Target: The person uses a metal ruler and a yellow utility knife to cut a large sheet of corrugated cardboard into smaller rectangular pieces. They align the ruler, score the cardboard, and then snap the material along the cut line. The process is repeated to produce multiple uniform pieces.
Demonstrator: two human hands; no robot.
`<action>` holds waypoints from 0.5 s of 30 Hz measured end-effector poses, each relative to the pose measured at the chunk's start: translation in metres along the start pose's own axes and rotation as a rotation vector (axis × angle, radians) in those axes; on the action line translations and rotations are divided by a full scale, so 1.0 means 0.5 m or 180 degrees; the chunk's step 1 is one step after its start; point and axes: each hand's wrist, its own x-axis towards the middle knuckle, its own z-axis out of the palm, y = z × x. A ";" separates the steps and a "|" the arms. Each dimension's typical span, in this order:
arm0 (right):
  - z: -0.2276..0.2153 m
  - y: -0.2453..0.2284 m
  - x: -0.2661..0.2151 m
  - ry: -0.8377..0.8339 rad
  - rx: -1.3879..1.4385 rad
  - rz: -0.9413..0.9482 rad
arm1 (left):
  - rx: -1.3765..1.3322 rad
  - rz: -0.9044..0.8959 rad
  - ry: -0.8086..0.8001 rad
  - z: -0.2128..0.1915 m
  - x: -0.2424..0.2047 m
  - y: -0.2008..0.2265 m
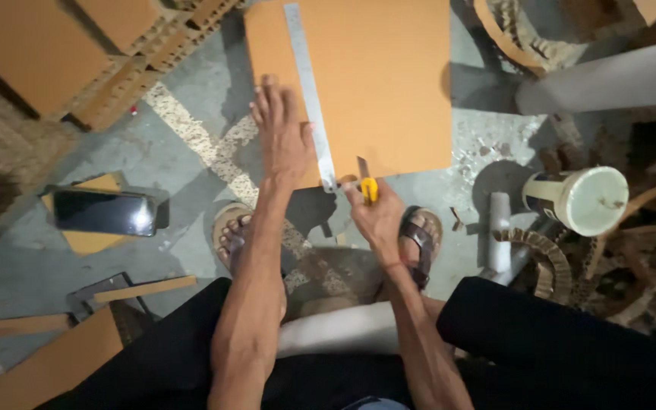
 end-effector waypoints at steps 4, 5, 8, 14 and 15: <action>0.082 0.009 0.013 -0.0065 0.0091 0.0230 | -0.0023 0.0201 -0.0001 -0.031 -0.005 0.018; 0.089 0.023 0.009 -0.0132 0.0393 0.0422 | 0.0051 0.0197 -0.0045 -0.033 -0.005 0.025; 0.111 0.064 0.003 -0.0182 0.1169 0.0839 | 0.0197 0.0267 -0.0116 -0.041 0.003 0.034; 0.095 0.119 0.019 0.0098 0.1336 0.0852 | 0.0298 0.0633 -0.0215 -0.047 0.023 0.039; 0.097 0.120 0.027 0.0115 0.1389 0.0852 | 0.0303 0.0726 -0.0174 -0.046 0.030 0.032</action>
